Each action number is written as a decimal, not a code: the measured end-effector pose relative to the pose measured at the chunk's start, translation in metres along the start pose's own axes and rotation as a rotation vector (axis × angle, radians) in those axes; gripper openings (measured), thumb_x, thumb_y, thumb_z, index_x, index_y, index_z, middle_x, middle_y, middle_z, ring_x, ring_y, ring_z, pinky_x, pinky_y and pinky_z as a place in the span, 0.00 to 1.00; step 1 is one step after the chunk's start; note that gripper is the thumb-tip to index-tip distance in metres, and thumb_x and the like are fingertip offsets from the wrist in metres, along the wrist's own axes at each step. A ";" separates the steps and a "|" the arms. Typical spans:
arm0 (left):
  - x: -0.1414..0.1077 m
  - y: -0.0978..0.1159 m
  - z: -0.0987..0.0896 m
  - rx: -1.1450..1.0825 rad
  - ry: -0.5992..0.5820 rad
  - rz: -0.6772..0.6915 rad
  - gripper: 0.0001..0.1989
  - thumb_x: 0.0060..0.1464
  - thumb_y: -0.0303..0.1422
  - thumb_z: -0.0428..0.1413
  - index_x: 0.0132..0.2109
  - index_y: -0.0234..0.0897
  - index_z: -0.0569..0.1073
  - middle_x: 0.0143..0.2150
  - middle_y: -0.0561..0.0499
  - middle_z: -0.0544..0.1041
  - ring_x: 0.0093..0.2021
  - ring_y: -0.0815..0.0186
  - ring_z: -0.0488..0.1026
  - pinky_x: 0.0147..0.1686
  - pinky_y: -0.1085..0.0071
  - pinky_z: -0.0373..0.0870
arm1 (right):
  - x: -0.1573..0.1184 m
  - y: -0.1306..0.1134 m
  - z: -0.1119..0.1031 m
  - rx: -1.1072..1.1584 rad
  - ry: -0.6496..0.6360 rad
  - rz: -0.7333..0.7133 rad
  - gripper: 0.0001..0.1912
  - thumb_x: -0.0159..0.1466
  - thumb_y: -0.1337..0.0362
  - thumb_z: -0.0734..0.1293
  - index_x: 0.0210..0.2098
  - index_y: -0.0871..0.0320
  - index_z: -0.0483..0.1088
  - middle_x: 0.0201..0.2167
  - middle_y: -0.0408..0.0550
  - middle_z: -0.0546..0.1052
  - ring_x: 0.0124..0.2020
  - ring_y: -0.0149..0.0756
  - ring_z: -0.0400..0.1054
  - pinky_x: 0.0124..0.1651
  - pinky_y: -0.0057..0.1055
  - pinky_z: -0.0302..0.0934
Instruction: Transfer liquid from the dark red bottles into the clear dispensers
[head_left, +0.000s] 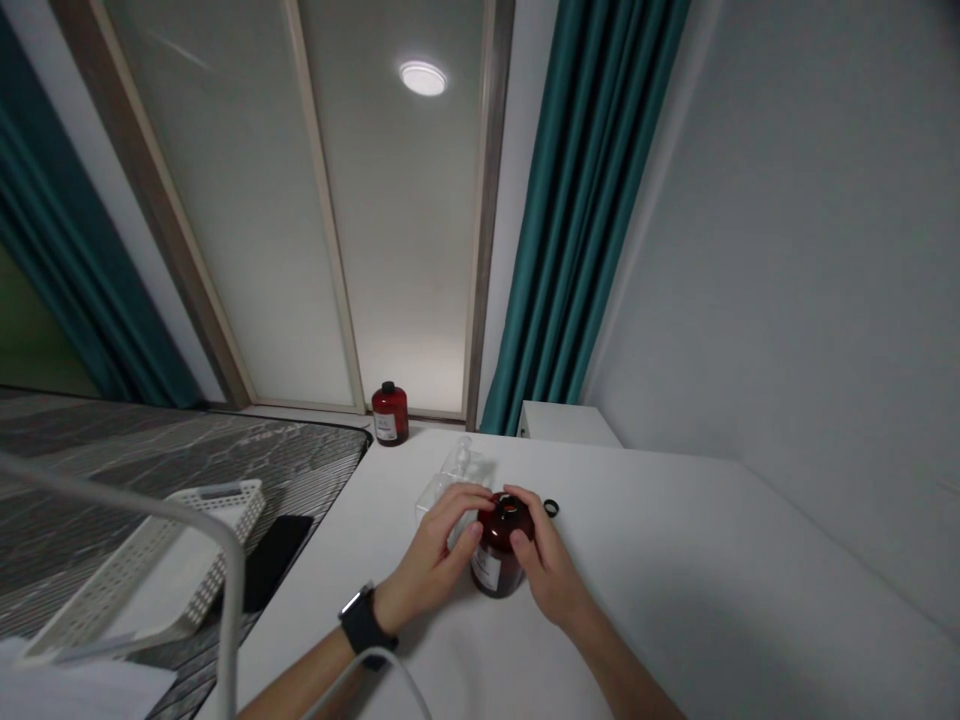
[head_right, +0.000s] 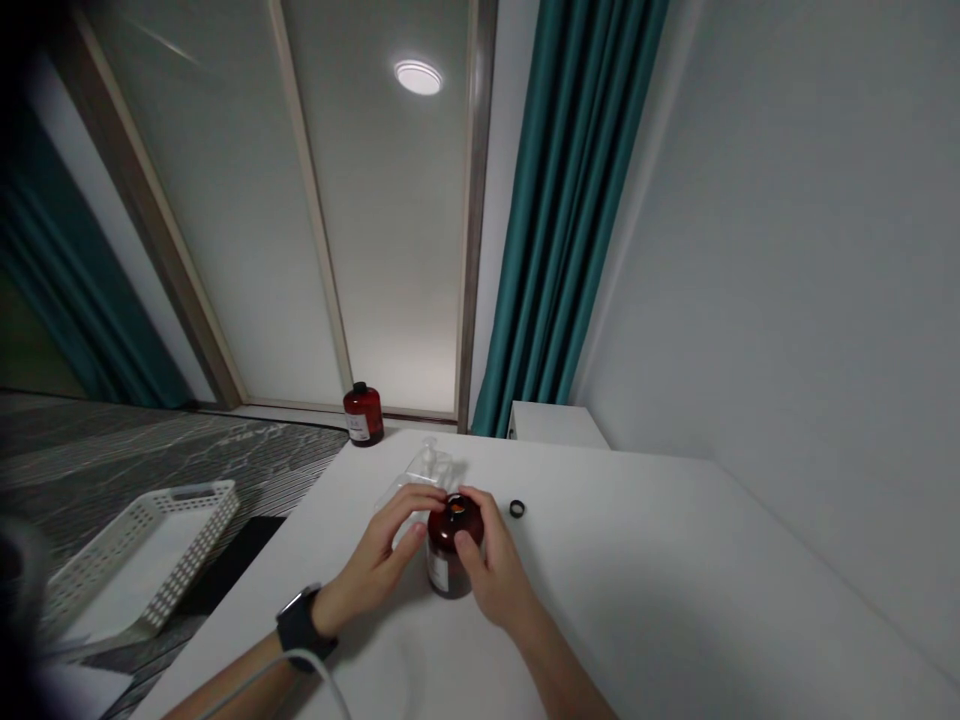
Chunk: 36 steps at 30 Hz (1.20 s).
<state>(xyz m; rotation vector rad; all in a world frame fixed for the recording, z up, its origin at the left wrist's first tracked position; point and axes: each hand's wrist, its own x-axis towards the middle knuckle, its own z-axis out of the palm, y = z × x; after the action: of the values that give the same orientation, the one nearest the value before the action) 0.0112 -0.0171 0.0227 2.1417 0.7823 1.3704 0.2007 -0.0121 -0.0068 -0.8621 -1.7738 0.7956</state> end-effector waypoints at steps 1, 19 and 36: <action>0.000 0.001 -0.002 0.006 -0.003 0.010 0.13 0.70 0.36 0.46 0.52 0.39 0.72 0.52 0.43 0.74 0.54 0.58 0.70 0.55 0.61 0.67 | 0.000 0.000 0.000 -0.001 -0.003 -0.004 0.23 0.70 0.55 0.59 0.61 0.55 0.58 0.58 0.53 0.69 0.60 0.44 0.64 0.64 0.40 0.57; 0.009 -0.040 -0.060 0.616 -0.211 -0.128 0.21 0.59 0.41 0.59 0.55 0.36 0.70 0.51 0.41 0.73 0.51 0.51 0.70 0.52 0.54 0.68 | -0.001 0.005 -0.001 0.023 0.002 0.097 0.27 0.67 0.54 0.64 0.62 0.55 0.59 0.59 0.55 0.69 0.61 0.47 0.64 0.66 0.44 0.56; 0.009 -0.044 -0.059 0.590 -0.250 -0.122 0.28 0.49 0.45 0.66 0.52 0.36 0.70 0.49 0.42 0.71 0.48 0.50 0.70 0.49 0.54 0.70 | 0.056 0.045 -0.015 -0.062 0.349 0.141 0.24 0.63 0.58 0.66 0.56 0.58 0.63 0.54 0.55 0.73 0.55 0.45 0.69 0.64 0.47 0.58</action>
<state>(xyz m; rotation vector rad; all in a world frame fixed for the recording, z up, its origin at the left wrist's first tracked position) -0.0496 0.0262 0.0221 2.5786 1.3076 0.8485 0.2087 0.0611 -0.0121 -1.1041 -1.4477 0.6368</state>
